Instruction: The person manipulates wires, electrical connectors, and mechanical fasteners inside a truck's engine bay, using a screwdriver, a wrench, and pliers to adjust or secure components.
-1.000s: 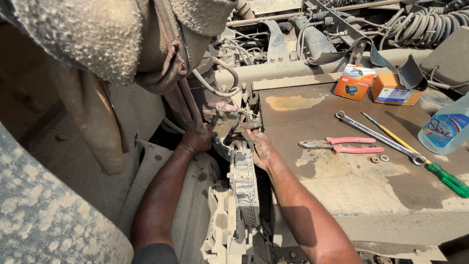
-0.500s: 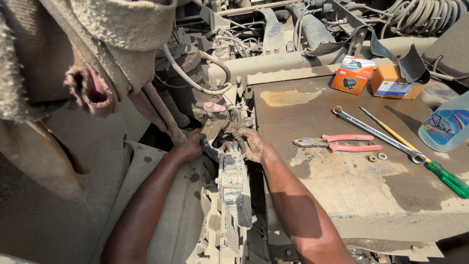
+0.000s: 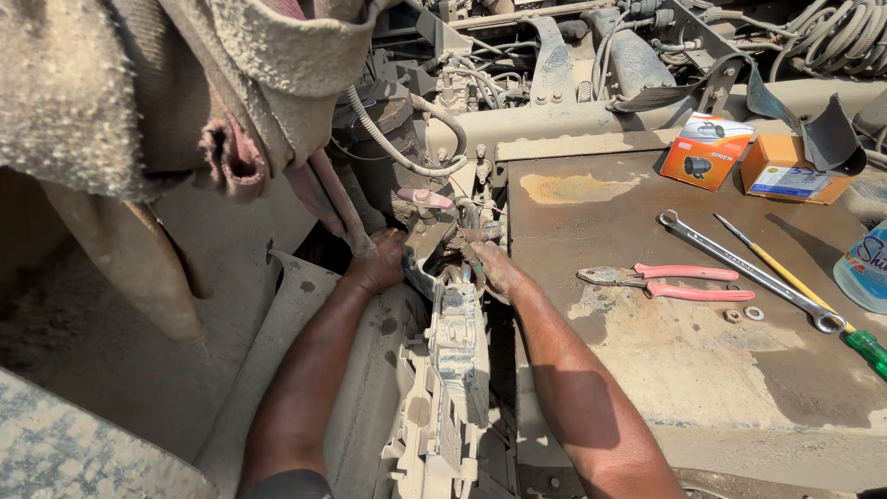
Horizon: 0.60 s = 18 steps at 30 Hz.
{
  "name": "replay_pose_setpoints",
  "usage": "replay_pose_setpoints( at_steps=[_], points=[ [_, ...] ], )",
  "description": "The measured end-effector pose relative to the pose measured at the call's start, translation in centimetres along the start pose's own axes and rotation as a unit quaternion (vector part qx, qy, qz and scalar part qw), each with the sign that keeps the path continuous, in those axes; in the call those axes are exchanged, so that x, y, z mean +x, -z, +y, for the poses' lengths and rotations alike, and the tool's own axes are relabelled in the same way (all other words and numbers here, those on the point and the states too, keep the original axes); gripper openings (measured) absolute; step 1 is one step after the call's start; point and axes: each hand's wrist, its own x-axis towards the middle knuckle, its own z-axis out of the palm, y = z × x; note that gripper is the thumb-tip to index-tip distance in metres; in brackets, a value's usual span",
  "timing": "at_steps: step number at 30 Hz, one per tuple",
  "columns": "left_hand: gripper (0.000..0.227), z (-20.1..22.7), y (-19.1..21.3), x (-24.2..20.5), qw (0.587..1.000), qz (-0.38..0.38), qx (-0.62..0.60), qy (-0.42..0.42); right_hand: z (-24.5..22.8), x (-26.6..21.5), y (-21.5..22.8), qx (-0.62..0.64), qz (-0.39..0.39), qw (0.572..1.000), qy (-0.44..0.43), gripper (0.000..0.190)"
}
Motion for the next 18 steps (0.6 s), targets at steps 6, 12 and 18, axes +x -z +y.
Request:
replay_pose_setpoints(
  at_steps=[6, 12, 18],
  points=[
    [0.036, -0.4, -1.0, 0.9, 0.998, 0.059, -0.029, -0.022, 0.2, 0.3, 0.2, -0.007, 0.000, 1.000, 0.026, 0.071],
    [0.026, -1.3, -1.5, 0.4, 0.991, 0.059, 0.051, -0.111, -0.6, -0.2, -0.3, -0.027, 0.020, 0.999, 0.021, 0.072],
    [0.023, 1.6, 0.8, -1.1, 0.997, 0.037, 0.043, -0.054, -3.2, -1.3, -0.7, -0.016, -0.004, 0.999, 0.040, 0.072]
  ],
)
